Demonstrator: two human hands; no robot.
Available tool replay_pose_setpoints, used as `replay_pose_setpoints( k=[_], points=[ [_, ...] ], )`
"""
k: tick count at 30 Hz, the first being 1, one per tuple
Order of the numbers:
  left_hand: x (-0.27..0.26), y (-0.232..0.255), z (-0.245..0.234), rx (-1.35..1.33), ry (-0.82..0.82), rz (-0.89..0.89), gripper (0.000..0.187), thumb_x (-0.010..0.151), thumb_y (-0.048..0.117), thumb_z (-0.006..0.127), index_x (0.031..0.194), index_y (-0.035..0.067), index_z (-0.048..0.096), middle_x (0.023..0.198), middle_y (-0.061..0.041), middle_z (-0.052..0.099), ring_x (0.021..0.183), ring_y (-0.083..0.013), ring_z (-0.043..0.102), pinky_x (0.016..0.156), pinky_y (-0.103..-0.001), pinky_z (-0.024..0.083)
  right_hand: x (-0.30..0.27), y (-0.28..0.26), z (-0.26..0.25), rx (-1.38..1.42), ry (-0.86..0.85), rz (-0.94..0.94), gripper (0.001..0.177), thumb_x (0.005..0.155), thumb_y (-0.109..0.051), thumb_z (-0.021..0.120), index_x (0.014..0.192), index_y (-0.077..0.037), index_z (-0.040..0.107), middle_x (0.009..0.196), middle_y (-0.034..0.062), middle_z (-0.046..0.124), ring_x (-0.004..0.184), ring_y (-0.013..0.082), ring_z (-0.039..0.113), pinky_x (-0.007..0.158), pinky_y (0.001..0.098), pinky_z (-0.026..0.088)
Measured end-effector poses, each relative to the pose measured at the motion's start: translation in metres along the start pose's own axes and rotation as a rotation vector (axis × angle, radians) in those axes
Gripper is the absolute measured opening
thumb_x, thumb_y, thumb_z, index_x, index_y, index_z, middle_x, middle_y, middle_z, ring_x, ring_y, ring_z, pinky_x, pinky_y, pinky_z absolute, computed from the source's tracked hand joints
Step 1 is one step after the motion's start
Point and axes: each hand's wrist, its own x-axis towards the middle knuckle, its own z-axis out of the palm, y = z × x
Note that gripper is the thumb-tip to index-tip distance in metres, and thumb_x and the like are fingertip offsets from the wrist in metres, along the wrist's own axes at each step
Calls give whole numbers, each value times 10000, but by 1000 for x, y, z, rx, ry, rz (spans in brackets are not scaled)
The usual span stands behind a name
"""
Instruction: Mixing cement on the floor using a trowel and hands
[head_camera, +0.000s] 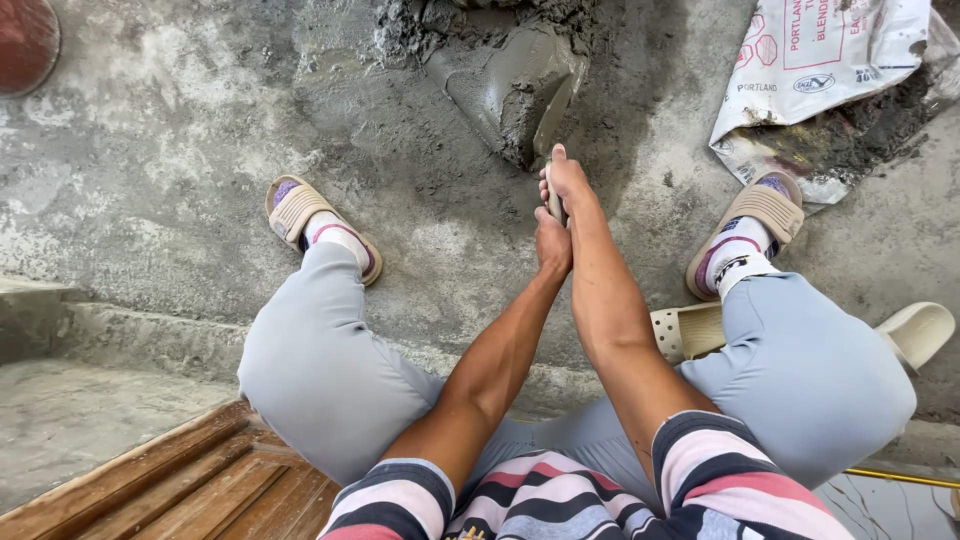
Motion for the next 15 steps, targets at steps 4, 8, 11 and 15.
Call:
replay_pose_setpoints(
  k=[4,8,11,15],
  points=[
    [-6,2,-1,-31,-2,22,421,847,174,530,1187,26,330,1041,-332,575,1032,-461,554,876,-547,438,-13,-13,1,-17,-30,-49,552,903,-440,252,737,-34,586,510,65,529,352,132,512,360,298,472],
    [-6,15,-7,-84,16,76,429,849,191,510,1199,46,308,1046,-335,571,1030,-466,550,876,-558,429,-14,-25,1,1,-108,-193,526,914,-467,265,843,-26,542,539,93,551,383,155,549,377,309,493],
    [-4,31,-16,-99,-89,177,516,822,201,536,1222,26,261,1102,-358,532,1067,-488,515,911,-568,403,20,-8,-4,-110,-21,-262,506,878,-493,414,987,-3,480,621,103,607,455,166,618,462,331,541],
    [-7,48,-21,-104,-409,322,805,744,222,632,1291,-37,101,1311,-392,341,1206,-516,375,1029,-579,308,-19,-16,-19,-372,224,-287,469,818,-336,575,1157,-26,478,1017,157,612,1003,305,605,856,413,484]
  ],
)
